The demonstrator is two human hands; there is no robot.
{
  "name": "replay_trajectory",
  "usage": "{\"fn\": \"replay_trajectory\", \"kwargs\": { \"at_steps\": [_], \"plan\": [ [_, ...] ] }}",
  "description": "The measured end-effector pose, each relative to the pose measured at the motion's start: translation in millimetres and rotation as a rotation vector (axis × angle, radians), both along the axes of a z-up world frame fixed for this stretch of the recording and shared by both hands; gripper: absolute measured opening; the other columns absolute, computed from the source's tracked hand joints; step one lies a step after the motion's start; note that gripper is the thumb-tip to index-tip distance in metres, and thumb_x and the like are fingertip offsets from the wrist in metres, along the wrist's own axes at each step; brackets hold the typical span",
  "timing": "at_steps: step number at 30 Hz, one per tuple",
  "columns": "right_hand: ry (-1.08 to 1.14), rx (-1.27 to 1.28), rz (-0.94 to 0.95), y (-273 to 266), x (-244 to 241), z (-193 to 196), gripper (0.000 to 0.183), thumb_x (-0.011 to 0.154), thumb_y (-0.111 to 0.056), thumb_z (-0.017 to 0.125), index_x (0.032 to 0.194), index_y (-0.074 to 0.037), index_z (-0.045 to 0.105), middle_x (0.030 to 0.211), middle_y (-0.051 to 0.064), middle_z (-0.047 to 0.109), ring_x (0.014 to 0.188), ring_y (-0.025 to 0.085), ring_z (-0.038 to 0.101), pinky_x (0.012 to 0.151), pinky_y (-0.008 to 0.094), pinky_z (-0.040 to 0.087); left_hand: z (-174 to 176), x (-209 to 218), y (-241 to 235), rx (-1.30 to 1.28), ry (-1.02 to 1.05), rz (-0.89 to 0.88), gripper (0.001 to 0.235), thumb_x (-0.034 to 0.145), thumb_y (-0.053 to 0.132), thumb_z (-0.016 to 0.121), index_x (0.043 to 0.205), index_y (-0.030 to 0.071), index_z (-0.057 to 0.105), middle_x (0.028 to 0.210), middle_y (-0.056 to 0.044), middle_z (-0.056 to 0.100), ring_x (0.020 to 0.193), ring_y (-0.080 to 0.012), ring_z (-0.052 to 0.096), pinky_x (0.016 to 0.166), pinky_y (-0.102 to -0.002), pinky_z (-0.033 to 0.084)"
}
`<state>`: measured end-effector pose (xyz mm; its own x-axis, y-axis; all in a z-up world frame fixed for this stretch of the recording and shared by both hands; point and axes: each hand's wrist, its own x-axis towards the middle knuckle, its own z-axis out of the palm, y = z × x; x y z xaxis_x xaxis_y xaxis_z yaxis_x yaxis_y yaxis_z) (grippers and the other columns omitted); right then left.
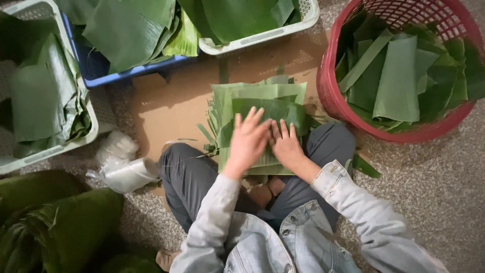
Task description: Sorting, stacking, and tying banana leaves into bundles for use in food preparation.
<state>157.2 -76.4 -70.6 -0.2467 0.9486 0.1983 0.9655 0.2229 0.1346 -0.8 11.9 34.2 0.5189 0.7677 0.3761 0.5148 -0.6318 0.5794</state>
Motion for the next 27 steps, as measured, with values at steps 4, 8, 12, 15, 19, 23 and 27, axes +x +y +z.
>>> {"fn": "replay_trajectory", "kwargs": {
  "at_steps": [4,8,12,15,19,23,27],
  "plan": [
    [0.013,0.162,0.052,2,15,5,0.047,0.094,-0.012,0.054,0.141,-0.007,0.058,0.143,0.027,0.056,0.131,0.046,0.056,0.096,0.059,0.050,-52,12,-7,-0.130,0.814,-0.070,0.061,0.099,0.042,0.057,0.157,0.033,0.039,0.168,-0.009,0.028,0.157,-0.0363,0.016,0.116,-0.076,0.015],
    [0.006,0.269,-0.080,0,45,4,0.038,0.097,-0.007,0.051,0.132,0.003,0.062,0.131,0.031,0.062,0.121,0.046,0.063,0.090,0.053,0.054,-45,6,-9,-0.135,0.859,-0.077,0.063,0.101,0.044,0.054,0.160,0.034,0.033,0.170,-0.010,0.025,0.157,-0.0381,0.014,0.114,-0.079,0.015],
    [0.107,0.229,-0.158,-12,56,-12,0.034,0.097,-0.008,0.049,0.127,-0.002,0.064,0.124,0.022,0.064,0.104,0.035,0.070,0.083,0.044,0.057,-24,2,-14,-0.185,0.746,-0.137,0.055,0.105,0.038,0.043,0.158,0.045,0.031,0.170,-0.013,0.019,0.157,-0.0419,0.009,0.110,-0.082,0.012],
    [0.121,0.156,-0.265,-15,74,-26,0.029,0.092,-0.008,0.052,0.117,-0.005,0.066,0.113,0.015,0.065,0.100,0.032,0.068,0.086,0.040,0.054,-27,1,-14,-0.187,0.729,-0.130,0.054,0.105,0.038,0.040,0.158,0.046,0.031,0.170,-0.016,0.017,0.157,-0.0432,0.006,0.110,-0.083,0.011],
    [0.345,-0.261,-0.620,-47,161,-69,0.014,0.088,-0.022,0.063,0.093,-0.014,0.073,0.082,0.005,0.061,0.071,0.031,0.071,0.062,0.043,0.056,-27,-1,-15,-0.188,0.718,-0.116,0.054,0.105,0.039,0.039,0.158,0.048,0.030,0.170,-0.016,0.017,0.157,-0.0422,0.006,0.111,-0.081,0.012],
    [0.793,-1.017,-0.398,-51,171,168,0.026,0.090,-0.020,0.065,0.111,-0.014,0.081,0.106,0.022,0.080,0.107,0.043,0.073,0.093,0.051,0.056,-28,3,-16,-0.172,0.733,-0.110,0.054,0.105,0.040,0.039,0.158,0.048,0.030,0.170,-0.016,0.016,0.157,-0.0427,0.005,0.110,-0.082,0.012],
    [1.006,-0.344,-0.899,-47,273,110,0.027,0.094,0.001,0.069,0.121,-0.002,0.070,0.103,0.021,0.075,0.077,0.031,0.068,0.061,0.038,0.053,-36,3,-20,-0.095,0.586,-0.084,0.054,0.100,0.035,0.050,0.153,0.038,0.042,0.167,-0.020,0.021,0.154,-0.0471,0.012,0.109,-0.083,0.013]
  ]
}}
